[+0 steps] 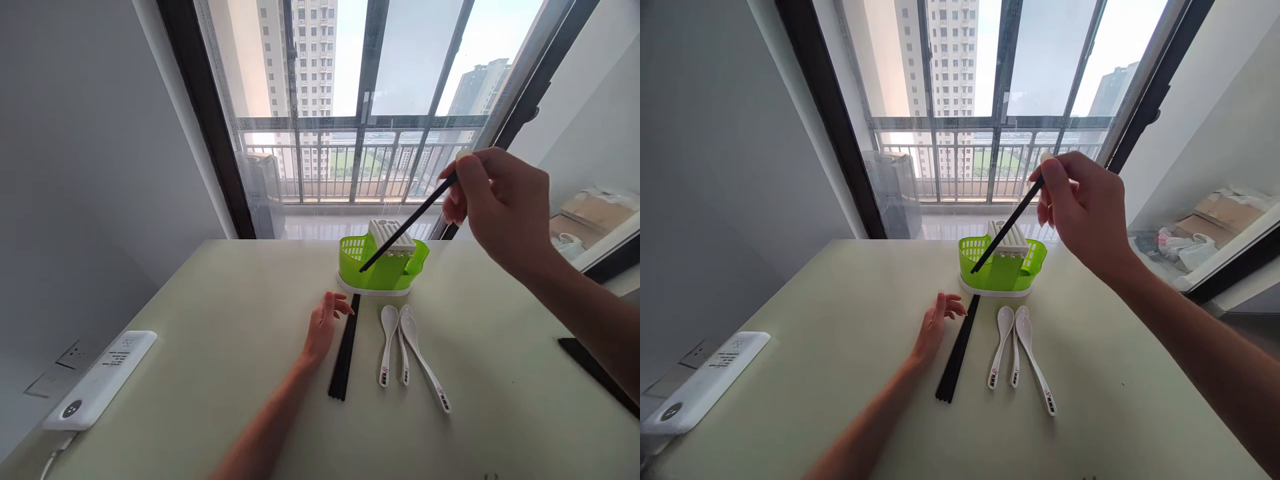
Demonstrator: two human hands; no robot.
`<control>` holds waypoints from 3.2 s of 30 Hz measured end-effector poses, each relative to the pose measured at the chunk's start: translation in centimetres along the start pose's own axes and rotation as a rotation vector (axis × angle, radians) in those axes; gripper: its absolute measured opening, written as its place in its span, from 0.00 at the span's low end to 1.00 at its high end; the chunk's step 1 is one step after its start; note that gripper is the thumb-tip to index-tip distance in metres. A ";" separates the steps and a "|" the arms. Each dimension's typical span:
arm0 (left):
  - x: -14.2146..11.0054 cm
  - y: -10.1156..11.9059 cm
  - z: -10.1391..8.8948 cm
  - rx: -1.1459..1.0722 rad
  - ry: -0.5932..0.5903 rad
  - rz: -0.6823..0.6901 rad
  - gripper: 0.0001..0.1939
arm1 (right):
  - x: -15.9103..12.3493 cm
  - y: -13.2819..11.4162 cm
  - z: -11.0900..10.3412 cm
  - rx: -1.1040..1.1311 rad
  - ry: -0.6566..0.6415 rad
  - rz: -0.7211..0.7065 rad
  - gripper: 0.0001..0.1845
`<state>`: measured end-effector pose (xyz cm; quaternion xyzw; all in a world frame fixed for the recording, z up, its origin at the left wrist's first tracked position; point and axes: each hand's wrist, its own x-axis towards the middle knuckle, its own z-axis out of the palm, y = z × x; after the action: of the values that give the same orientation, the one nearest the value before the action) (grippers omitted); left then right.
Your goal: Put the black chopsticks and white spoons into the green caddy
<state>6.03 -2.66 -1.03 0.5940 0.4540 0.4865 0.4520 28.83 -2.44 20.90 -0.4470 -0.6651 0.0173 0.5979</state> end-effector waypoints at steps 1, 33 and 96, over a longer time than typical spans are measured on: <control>0.1 -0.1 0.0 -0.017 0.013 -0.026 0.35 | 0.9 0.6 0.4 0.014 0.012 -0.005 0.17; -0.1 -1.1 0.8 -0.079 -0.013 -0.064 0.32 | 4.4 12.7 11.5 -0.464 -0.232 0.160 0.18; -0.2 0.9 -1.5 0.367 0.262 0.325 0.08 | -8.1 4.7 8.2 -0.353 -1.214 -0.079 0.12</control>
<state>4.63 -2.92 0.00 0.6631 0.4878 0.5349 0.1902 23.93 -0.45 9.63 -0.4244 -0.8946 0.1361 0.0315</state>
